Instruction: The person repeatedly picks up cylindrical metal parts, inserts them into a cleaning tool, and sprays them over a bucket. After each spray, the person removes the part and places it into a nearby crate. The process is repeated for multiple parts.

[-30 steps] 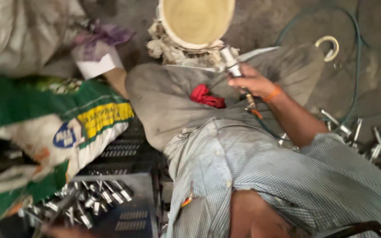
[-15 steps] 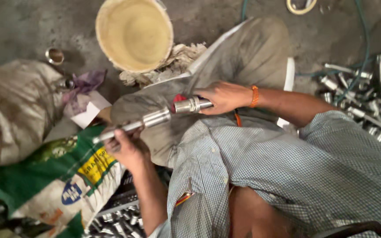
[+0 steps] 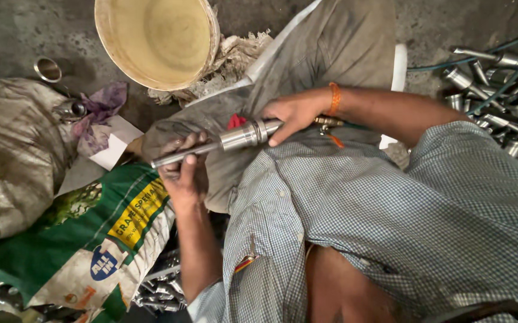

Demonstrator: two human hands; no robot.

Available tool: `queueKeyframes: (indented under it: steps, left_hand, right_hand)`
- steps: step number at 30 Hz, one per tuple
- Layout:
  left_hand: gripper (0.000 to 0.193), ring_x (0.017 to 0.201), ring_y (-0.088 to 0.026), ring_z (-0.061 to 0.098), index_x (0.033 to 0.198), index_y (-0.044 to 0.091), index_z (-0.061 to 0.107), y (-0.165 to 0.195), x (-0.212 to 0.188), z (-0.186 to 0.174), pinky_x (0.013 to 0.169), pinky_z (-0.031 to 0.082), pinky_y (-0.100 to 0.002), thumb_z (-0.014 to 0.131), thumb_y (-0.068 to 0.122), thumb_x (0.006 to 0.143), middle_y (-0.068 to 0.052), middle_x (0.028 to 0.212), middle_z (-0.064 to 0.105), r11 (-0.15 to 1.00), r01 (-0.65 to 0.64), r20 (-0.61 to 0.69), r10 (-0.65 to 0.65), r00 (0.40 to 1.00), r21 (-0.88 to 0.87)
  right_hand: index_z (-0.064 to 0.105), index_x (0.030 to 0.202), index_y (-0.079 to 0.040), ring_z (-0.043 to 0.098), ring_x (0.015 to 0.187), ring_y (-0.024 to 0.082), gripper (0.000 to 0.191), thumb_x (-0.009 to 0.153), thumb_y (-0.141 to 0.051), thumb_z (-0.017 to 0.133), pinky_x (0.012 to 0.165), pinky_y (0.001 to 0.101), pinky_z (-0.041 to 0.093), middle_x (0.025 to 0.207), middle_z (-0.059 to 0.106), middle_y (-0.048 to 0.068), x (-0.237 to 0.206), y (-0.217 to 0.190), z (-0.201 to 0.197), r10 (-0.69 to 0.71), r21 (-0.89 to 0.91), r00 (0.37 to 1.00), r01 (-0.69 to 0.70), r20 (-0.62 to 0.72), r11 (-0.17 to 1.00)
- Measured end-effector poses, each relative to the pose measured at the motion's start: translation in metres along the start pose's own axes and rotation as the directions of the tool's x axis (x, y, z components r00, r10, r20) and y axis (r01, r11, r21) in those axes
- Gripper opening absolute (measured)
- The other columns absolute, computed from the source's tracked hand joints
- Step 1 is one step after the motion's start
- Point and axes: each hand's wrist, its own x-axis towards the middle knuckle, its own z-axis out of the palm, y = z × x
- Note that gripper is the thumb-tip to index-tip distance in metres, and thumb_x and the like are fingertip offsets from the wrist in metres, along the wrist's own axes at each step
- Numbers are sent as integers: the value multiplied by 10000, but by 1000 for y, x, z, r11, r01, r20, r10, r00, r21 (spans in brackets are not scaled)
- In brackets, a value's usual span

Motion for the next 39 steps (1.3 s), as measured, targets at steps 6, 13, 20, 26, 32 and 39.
queueKeyframes:
  steps: [6,13,20,26,32,39]
  left_hand:
    - [449,1133,-273,665,1288,62,550,68,15,-13,966,587,-422,708,282,930,-186,1329,573,929,178,174,-243,954,323]
    - [430,584,-209,557,963,-54,652,92,34,-35,544,431,-319,524,305,1162,-167,666,592,241,326,-201,-429,880,914]
    - [132,1030,-173,611,1048,-27,603,99,46,1,918,482,-284,649,-77,935,-114,1105,624,561,-162,321,-197,926,812]
    - [333,951,-109,645,1124,46,600,112,59,13,828,542,-238,684,104,807,-46,1085,647,623,256,49,-428,902,739]
    - [249,660,-180,569,968,-8,669,98,65,-5,618,451,-302,644,205,1094,-136,751,619,189,199,-101,-433,896,962]
    - [276,1191,-244,620,1196,123,529,101,68,5,1056,503,-348,668,-23,1007,-127,1237,622,746,-247,413,-41,910,618]
  right_hand:
    - [631,1137,2,616,812,178,454,873,-346,753,711,380,524,895,699,81,-1,6,-1,-140,125,989,134,46,983]
    - [631,1176,-14,660,824,194,461,849,-314,756,732,387,527,915,716,99,-5,3,-2,-39,11,999,39,-8,999]
    - [611,1194,5,637,859,182,487,866,-324,758,751,378,528,941,708,98,-3,14,-1,-130,138,991,130,-7,982]
    - [603,1208,8,612,868,166,479,868,-292,758,756,363,522,943,683,77,-2,17,0,-174,144,983,181,-58,973]
    - [609,1174,9,617,874,156,456,865,-287,770,759,353,520,944,674,73,-1,19,2,-117,165,991,127,-64,978]
    - [639,1150,19,613,929,123,476,870,-330,801,796,314,529,1010,675,35,-1,27,7,-128,439,991,128,-31,889]
